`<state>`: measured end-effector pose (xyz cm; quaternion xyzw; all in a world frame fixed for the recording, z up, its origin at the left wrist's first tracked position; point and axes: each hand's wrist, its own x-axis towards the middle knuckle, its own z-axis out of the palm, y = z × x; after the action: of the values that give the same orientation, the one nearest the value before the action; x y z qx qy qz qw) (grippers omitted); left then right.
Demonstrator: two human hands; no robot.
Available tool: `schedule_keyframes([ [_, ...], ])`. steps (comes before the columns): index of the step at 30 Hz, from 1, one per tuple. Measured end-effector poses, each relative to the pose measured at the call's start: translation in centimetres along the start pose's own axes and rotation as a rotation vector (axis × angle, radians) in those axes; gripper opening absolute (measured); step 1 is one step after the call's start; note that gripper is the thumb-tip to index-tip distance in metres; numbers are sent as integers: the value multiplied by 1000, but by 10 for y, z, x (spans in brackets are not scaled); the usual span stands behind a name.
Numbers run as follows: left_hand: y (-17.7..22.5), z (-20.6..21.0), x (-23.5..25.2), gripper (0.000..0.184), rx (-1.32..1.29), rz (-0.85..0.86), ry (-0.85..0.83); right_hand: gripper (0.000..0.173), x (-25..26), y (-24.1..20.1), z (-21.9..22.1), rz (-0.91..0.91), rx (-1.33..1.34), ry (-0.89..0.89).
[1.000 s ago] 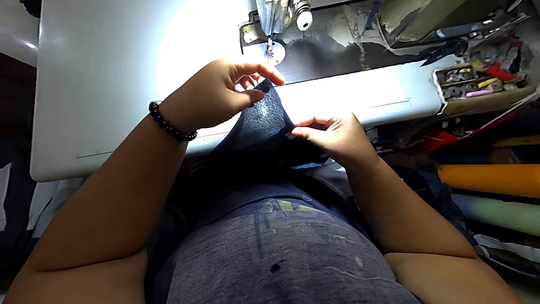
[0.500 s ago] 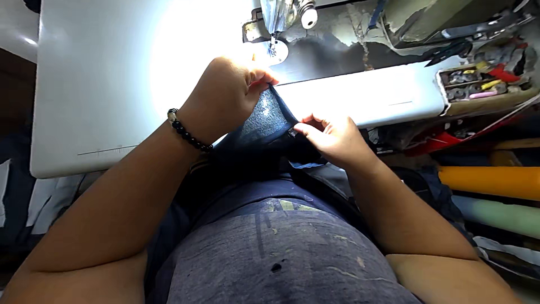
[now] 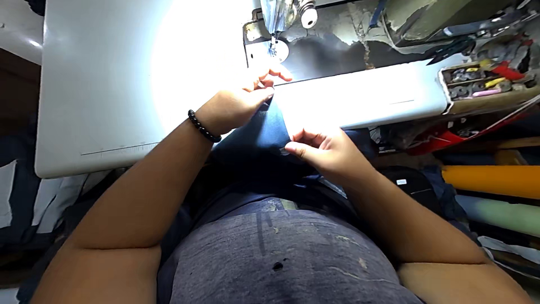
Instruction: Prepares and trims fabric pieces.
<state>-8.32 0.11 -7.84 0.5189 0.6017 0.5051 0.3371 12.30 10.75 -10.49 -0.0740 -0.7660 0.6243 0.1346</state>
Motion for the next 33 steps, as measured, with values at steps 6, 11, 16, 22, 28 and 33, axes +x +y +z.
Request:
schedule_keyframes([
  [6,-15,18,-1,23,-379,-26,-73,10,-7,3,19,-355,-177,44],
  [11,-14,7,-18,33,-566,-42,-107,14,3,15,11,-491,-249,72],
  [16,-22,10,-36,40,-693,-19,-256,14,17,17,11,-567,-399,101],
  [22,-20,13,-42,36,-666,-67,-196,14,20,16,16,-550,-438,102],
  [28,-24,15,-37,40,-661,-80,-196,13,17,20,18,-528,-409,169],
  [33,-33,9,-30,50,-699,-190,-258,17,19,25,15,-513,-316,182],
])
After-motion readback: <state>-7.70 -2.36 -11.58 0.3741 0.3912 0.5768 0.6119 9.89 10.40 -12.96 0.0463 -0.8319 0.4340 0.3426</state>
